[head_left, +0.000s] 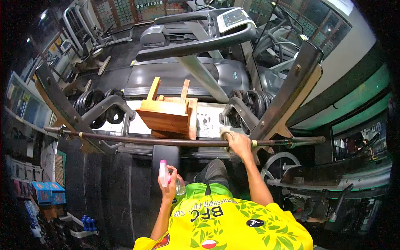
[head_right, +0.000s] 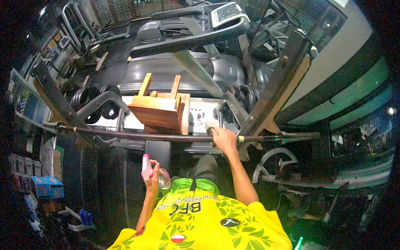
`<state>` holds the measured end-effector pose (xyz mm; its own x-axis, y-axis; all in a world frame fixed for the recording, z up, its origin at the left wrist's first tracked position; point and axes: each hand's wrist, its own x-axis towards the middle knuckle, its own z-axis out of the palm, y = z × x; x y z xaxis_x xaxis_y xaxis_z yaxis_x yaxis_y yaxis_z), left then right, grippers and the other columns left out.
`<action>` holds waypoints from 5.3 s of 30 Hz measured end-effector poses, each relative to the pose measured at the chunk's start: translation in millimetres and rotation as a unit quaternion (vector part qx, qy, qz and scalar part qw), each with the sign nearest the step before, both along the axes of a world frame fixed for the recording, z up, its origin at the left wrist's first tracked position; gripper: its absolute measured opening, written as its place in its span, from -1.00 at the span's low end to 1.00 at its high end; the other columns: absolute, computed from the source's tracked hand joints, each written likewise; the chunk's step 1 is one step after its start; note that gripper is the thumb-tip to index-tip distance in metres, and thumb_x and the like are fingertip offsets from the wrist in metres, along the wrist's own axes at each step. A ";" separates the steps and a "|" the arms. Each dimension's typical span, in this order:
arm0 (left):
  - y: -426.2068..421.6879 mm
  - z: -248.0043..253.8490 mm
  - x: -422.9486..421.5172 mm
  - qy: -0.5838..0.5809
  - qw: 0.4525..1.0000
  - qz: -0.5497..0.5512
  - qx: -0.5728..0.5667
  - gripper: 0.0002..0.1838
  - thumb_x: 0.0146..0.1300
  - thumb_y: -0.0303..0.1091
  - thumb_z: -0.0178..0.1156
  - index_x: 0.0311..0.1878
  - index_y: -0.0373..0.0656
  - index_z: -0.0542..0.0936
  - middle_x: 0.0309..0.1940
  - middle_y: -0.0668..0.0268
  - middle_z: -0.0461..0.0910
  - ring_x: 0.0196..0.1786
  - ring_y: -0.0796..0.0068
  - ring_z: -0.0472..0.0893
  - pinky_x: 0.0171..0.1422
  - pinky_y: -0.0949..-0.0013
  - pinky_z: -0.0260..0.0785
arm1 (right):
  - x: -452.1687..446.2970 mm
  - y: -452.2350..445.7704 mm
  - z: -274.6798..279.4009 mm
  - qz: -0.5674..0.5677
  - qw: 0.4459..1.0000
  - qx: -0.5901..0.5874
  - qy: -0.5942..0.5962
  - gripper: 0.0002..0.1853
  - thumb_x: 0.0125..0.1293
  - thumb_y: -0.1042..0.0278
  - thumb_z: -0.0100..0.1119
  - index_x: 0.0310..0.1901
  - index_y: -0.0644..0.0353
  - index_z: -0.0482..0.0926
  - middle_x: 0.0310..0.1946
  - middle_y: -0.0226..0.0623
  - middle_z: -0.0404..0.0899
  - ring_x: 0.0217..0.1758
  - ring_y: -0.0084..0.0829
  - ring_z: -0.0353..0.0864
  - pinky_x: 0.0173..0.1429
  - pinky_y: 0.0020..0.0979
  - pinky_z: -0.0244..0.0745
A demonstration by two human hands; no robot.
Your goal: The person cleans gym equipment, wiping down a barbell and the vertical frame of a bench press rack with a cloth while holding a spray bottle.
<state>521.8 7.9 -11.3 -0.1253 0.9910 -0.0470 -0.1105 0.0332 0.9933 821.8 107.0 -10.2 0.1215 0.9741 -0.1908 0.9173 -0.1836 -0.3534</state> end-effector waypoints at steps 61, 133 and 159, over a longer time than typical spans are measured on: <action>11.4 39.7 60.1 0.018 0.972 -0.236 0.010 -0.84 0.20 -0.52 0.12 -0.17 -0.29 0.39 -0.43 0.34 0.47 -0.48 0.62 0.52 -0.35 0.53 0.38 | 10.4 -105.5 -55.2 -0.179 0.907 0.372 0.079 -0.57 0.07 0.64 -0.01 0.05 0.48 0.40 0.11 0.13 0.42 0.16 0.10 0.40 0.19 -0.17 0.36; 105.3 129.9 182.2 0.045 0.906 -0.400 0.128 -0.83 0.20 -0.42 0.18 -0.22 -0.25 0.41 -0.44 0.29 0.43 -0.52 0.54 0.52 -0.45 0.47 0.38 | 87.2 -136.9 132.7 -0.243 0.336 0.465 0.782 -0.44 0.26 0.01 0.08 0.23 0.11 0.33 0.16 -0.28 0.41 0.20 -0.24 0.41 0.20 -0.18 0.38; 160.4 196.4 274.9 -0.028 0.917 -0.311 0.249 -0.82 0.18 -0.37 0.24 -0.33 -0.19 0.42 -0.60 0.31 0.42 -0.54 0.54 0.40 -0.40 0.44 0.29 | 154.3 -77.6 142.9 -0.226 0.494 0.558 0.628 -0.40 0.29 0.11 0.10 0.31 0.09 0.19 0.21 -0.33 0.32 0.23 -0.27 0.35 0.20 -0.18 0.36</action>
<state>796.7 168.3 185.2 0.4605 0.7701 0.4415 -0.2751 -0.3491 0.8958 976.1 29.4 132.7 0.8425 0.4857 0.2330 -0.1990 0.6825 -0.7033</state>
